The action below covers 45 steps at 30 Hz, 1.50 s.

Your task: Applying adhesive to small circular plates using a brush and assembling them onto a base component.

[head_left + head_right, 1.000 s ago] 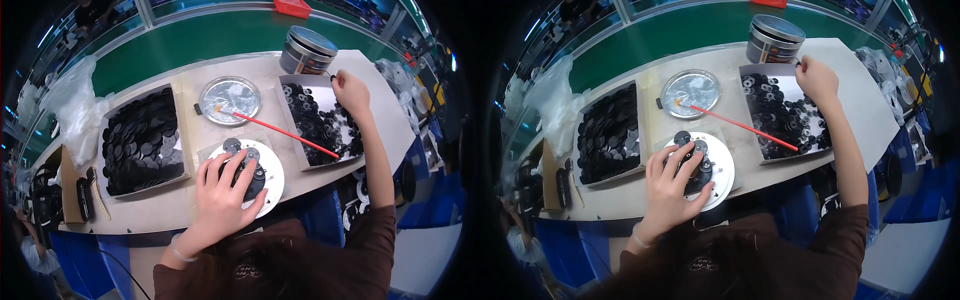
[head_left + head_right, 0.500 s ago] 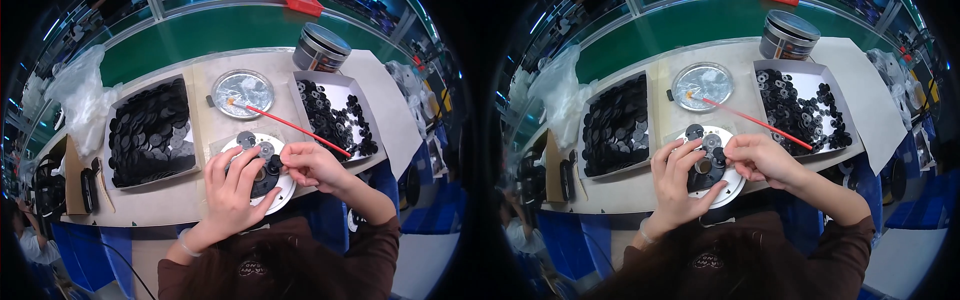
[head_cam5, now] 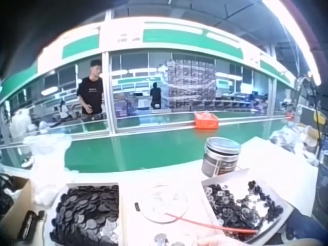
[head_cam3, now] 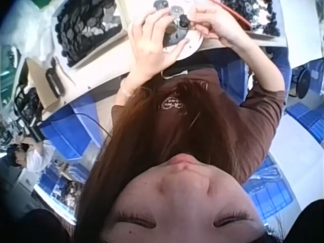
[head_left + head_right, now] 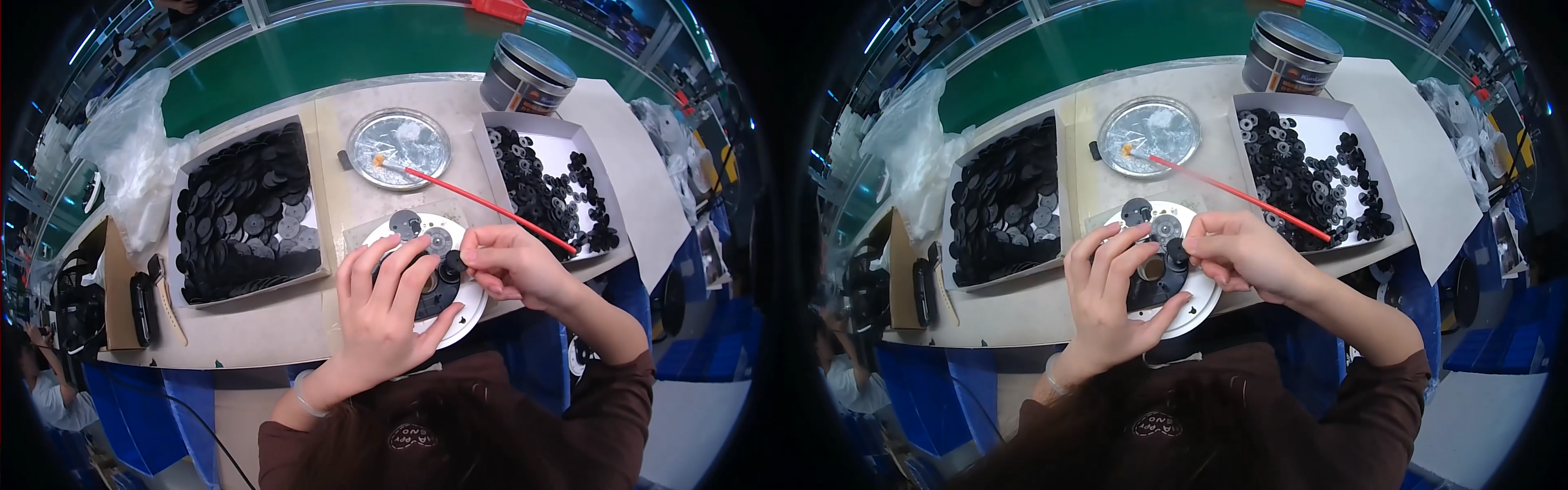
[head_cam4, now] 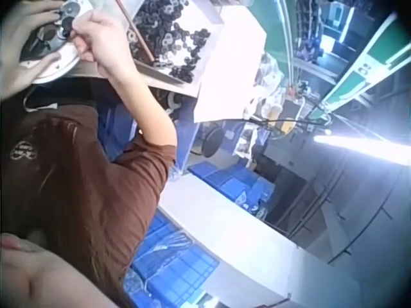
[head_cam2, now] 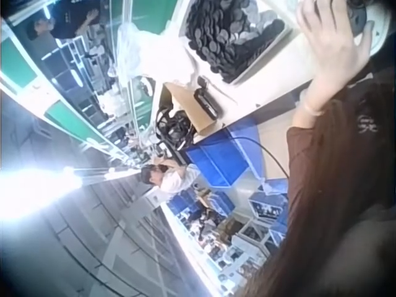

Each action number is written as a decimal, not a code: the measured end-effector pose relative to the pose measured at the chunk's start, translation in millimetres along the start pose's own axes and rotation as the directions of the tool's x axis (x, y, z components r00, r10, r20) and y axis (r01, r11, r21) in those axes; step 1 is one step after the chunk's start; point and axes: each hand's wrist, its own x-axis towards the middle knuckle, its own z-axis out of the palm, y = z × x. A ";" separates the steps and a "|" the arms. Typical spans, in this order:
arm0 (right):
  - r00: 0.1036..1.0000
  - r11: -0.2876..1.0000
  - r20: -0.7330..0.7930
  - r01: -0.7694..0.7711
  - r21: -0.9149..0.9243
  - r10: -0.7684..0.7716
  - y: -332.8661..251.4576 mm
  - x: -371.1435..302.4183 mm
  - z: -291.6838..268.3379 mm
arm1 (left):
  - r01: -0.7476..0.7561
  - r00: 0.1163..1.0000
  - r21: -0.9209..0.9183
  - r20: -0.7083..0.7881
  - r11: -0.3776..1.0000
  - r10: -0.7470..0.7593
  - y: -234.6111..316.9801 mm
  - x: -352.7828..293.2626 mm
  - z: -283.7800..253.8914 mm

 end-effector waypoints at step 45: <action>0.725 0.667 -0.478 -0.035 -0.744 -0.495 -37.2 -11.5 -98.0 | -0.048 0.999 0.014 0.016 0.999 0.048 0.2 1.9 -0.1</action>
